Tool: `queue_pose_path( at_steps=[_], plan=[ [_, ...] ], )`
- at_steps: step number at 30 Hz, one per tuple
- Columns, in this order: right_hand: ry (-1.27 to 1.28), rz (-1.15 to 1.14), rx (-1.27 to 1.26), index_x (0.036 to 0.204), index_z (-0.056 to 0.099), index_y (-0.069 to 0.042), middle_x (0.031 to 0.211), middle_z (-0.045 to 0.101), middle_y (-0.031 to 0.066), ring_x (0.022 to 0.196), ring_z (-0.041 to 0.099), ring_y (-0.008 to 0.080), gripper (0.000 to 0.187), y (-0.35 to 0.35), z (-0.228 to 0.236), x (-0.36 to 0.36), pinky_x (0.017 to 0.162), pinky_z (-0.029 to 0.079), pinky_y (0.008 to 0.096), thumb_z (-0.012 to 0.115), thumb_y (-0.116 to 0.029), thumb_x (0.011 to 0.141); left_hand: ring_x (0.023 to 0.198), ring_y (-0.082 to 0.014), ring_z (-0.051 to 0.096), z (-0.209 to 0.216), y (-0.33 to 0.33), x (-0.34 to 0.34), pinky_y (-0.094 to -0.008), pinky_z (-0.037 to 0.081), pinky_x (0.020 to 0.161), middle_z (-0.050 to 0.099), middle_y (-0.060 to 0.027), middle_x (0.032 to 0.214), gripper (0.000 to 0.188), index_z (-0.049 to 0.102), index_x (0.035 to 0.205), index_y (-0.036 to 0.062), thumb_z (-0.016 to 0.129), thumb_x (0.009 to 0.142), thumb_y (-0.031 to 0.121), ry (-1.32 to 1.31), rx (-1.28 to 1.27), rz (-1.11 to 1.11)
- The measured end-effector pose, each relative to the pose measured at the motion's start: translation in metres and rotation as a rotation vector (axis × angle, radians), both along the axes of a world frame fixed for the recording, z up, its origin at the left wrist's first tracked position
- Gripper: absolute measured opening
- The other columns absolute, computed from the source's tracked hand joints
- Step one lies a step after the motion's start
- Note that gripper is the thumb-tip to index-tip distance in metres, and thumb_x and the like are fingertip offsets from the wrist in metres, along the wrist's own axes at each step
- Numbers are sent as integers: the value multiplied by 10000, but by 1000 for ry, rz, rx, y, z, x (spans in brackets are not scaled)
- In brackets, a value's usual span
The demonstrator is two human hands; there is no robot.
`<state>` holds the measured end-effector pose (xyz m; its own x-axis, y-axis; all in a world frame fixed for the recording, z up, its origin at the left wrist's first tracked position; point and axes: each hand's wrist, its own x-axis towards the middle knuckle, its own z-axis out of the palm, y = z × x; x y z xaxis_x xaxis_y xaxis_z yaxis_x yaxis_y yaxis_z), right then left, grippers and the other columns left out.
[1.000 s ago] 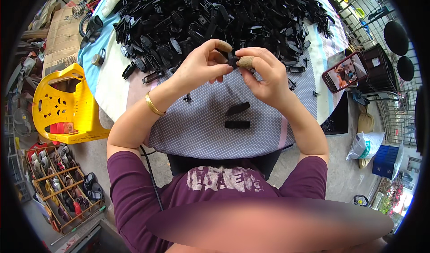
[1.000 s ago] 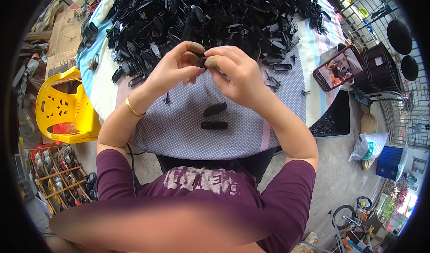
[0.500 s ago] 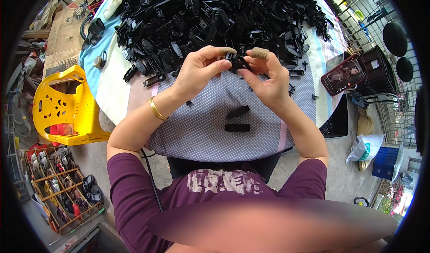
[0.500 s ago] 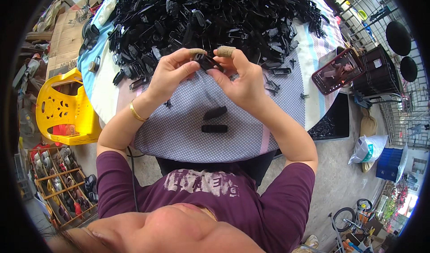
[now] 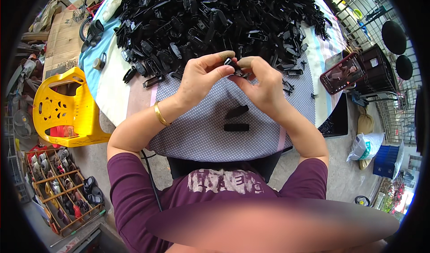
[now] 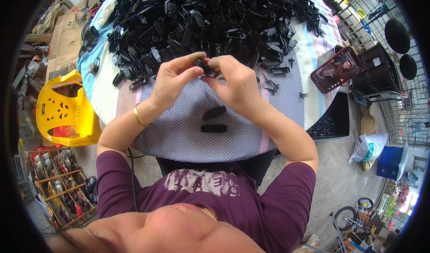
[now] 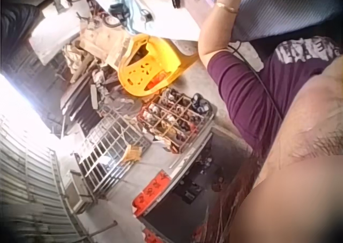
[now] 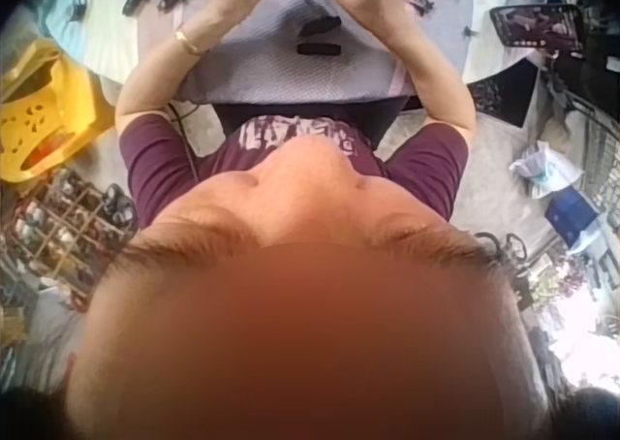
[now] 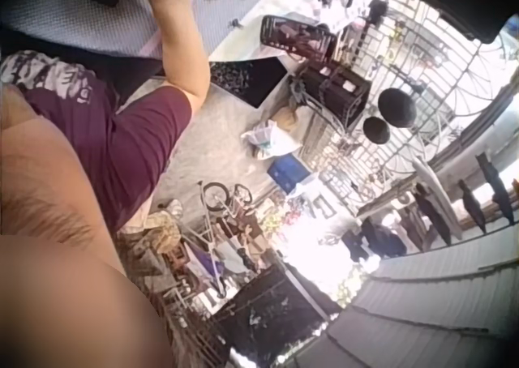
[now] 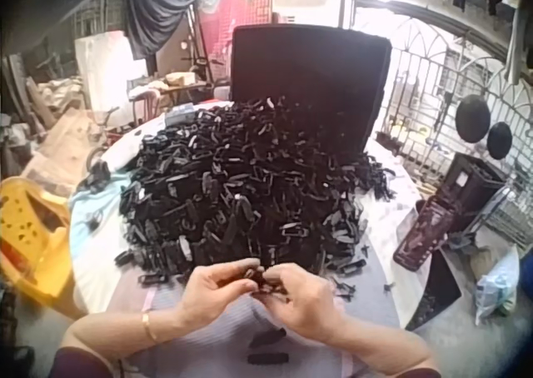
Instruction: Inspecting and sorting small black plastic hardware components from a large pile on a table.
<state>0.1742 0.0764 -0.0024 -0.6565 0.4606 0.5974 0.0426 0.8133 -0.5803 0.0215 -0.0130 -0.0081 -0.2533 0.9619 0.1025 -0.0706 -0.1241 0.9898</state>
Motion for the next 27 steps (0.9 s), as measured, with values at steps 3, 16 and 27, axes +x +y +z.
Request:
queue_pose_path(
  at_steps=[3,16,27],
  plan=[
    [-83,-68,-195,952,600,-4,818,631,70,654,604,117,299,1,2,-2,587,492,223,740,-158,738,941,-132,595,0,1,-6,-257,483,845,635,-97,1054,302,566,1169,-19,550,872,34,-108,57,-92],
    [-563,210,-233,822,633,20,639,577,112,539,536,142,242,18,17,9,516,423,274,692,-211,779,833,-104,598,4,3,-15,-219,493,758,653,-66,948,226,637,1063,-9,585,850,47,30,-12,-145],
    [-422,-27,152,902,658,-38,829,616,84,726,617,250,151,50,15,26,646,494,304,622,-79,761,998,-259,517,2,17,-3,-333,466,829,577,-82,1092,398,606,1081,64,648,687,22,1367,363,13]
  ],
)
